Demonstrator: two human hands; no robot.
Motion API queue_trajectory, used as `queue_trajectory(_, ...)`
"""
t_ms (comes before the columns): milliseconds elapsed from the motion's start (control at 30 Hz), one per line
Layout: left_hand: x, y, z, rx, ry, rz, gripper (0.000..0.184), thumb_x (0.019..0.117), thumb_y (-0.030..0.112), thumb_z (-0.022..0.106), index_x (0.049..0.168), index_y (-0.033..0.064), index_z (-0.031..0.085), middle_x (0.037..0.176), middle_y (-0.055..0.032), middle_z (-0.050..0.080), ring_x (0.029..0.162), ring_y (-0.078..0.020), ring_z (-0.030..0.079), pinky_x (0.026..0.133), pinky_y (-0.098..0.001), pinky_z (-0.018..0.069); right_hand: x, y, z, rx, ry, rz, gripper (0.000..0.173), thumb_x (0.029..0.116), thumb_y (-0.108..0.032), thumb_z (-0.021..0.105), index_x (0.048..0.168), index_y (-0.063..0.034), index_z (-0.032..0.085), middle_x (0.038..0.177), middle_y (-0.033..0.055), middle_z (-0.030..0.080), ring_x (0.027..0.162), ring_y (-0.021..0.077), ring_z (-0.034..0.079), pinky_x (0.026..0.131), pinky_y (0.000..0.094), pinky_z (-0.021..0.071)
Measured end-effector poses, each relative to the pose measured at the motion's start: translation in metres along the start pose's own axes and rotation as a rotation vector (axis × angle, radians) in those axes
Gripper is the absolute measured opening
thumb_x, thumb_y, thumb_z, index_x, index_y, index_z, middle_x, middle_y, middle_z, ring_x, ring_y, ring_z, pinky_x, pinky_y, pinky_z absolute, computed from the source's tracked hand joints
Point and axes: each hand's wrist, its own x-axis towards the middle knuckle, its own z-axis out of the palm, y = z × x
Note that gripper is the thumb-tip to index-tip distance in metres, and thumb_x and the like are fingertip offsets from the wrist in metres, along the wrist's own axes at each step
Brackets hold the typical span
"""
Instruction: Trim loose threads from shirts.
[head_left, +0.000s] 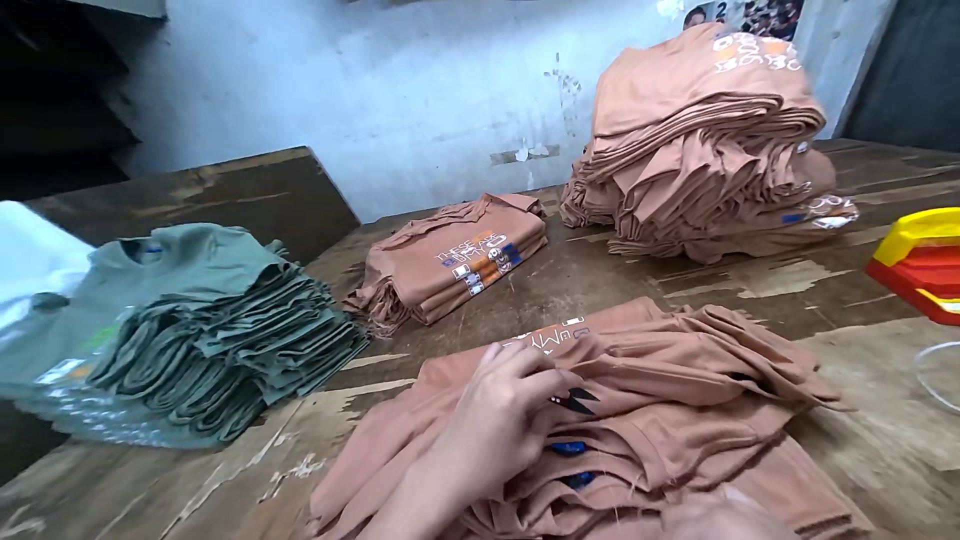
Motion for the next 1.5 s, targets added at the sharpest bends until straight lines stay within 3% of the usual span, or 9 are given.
queue_trajectory(167, 0.004, -0.004, 0.006, -0.028, 0.014, -0.107, 0.023, 0.094, 0.036, 0.071, 0.115, 0.0291, 0.076, 0.103, 0.0112, 0.07, 0.101, -0.005, 0.065, 0.091, -0.0337, 0.0549, 0.038, -0.008, 0.036, -0.411, 0.702, 0.167, 0.051, 0.0905, -0.063, 0.064, 0.08, -0.0155, 0.079, 0.071, 0.0018, 0.069, 0.07, 0.0218, 0.065, 0.069, 0.0462, 0.0466)
queue_trajectory(267, 0.003, -0.001, 0.008, -0.032, 0.001, -0.104, 0.028, 0.093, 0.033, 0.071, 0.121, 0.0305, 0.075, 0.106, 0.0102, 0.07, 0.105, -0.0062, 0.064, 0.095, -0.0339, 0.0534, 0.059, 0.011, 0.059, -0.553, 0.8, 0.171, 0.049, 0.0879, -0.061, 0.063, 0.09, -0.0165, 0.083, 0.085, 0.0007, 0.076, 0.08, 0.0221, 0.069, 0.072, 0.0461, 0.0487)
queue_trajectory(367, 0.001, -0.001, 0.007, -0.015, 0.001, -0.037, 0.025, 0.0963, 0.033, 0.069, 0.121, 0.0303, 0.075, 0.11, 0.0093, 0.072, 0.105, -0.0074, 0.065, 0.094, -0.0349, 0.0536, 0.065, 0.023, 0.062, -0.355, 0.853, 0.096, 0.022, 0.0877, -0.037, 0.066, 0.082, -0.0227, 0.082, 0.073, -0.0064, 0.069, 0.072, 0.0153, 0.064, 0.069, 0.0414, 0.0468)
queue_trajectory(800, 0.006, 0.017, 0.024, 0.231, -0.005, 0.272, 0.021, 0.096, 0.01, 0.06, 0.106, 0.0214, 0.076, 0.097, 0.0025, 0.072, 0.09, -0.0197, 0.064, 0.081, -0.0403, 0.0492, 0.043, 0.026, 0.038, 0.212, 0.628, 0.062, 0.011, 0.0889, -0.025, 0.072, 0.085, -0.0176, 0.08, 0.072, -0.0077, 0.065, 0.071, 0.0081, 0.059, 0.08, 0.0424, 0.0464)
queue_trajectory(900, 0.004, 0.014, 0.016, 0.232, 0.027, 0.237, 0.024, 0.0954, 0.011, 0.06, 0.11, 0.024, 0.075, 0.099, 0.0027, 0.072, 0.091, -0.019, 0.065, 0.082, -0.0419, 0.0498, 0.026, 0.018, 0.022, 0.217, 0.421, 0.012, 0.034, 0.0923, -0.039, 0.073, 0.072, -0.0115, 0.075, 0.064, -0.0003, 0.063, 0.065, 0.0149, 0.057, 0.076, 0.0458, 0.0444)
queue_trajectory(1033, 0.0, 0.007, 0.003, 0.229, 0.013, 0.212, 0.028, 0.0977, 0.012, 0.056, 0.113, 0.0257, 0.074, 0.102, 0.0033, 0.071, 0.094, -0.0174, 0.064, 0.086, -0.0426, 0.0483, 0.031, 0.007, 0.036, -0.184, 0.648, 0.093, 0.042, 0.0876, -0.058, 0.07, 0.078, -0.0171, 0.077, 0.07, 0.0, 0.066, 0.074, 0.0208, 0.062, 0.073, 0.0458, 0.0473)
queue_trajectory(1200, 0.0, 0.008, -0.002, 0.225, -0.007, 0.24, 0.028, 0.0963, 0.011, 0.057, 0.111, 0.0269, 0.074, 0.102, 0.0048, 0.072, 0.092, -0.0171, 0.063, 0.085, -0.0425, 0.0462, 0.041, 0.013, 0.051, -0.005, 0.705, 0.101, 0.014, 0.0892, -0.029, 0.073, 0.085, -0.0195, 0.082, 0.073, -0.0042, 0.064, 0.077, 0.015, 0.062, 0.076, 0.0422, 0.0474)
queue_trajectory(1367, 0.001, 0.013, 0.007, 0.232, -0.06, 0.292, 0.023, 0.0957, 0.012, 0.061, 0.11, 0.0244, 0.075, 0.101, 0.0027, 0.071, 0.093, -0.0199, 0.064, 0.084, -0.0441, 0.0489, 0.034, 0.017, 0.045, 0.313, 0.697, 0.061, 0.01, 0.091, -0.023, 0.074, 0.088, -0.0167, 0.081, 0.075, -0.0061, 0.062, 0.076, 0.0091, 0.058, 0.079, 0.0381, 0.0473)
queue_trajectory(1500, 0.005, 0.013, 0.009, 0.255, -0.076, 0.276, 0.021, 0.0955, 0.011, 0.06, 0.104, 0.0223, 0.076, 0.098, 0.0035, 0.072, 0.093, -0.0201, 0.065, 0.082, -0.0429, 0.0491, 0.015, 0.02, 0.027, 0.288, 0.358, -0.104, 0.015, 0.093, -0.022, 0.072, 0.088, -0.0114, 0.081, 0.081, 0.003, 0.071, 0.083, 0.0196, 0.066, 0.085, 0.0479, 0.0501)
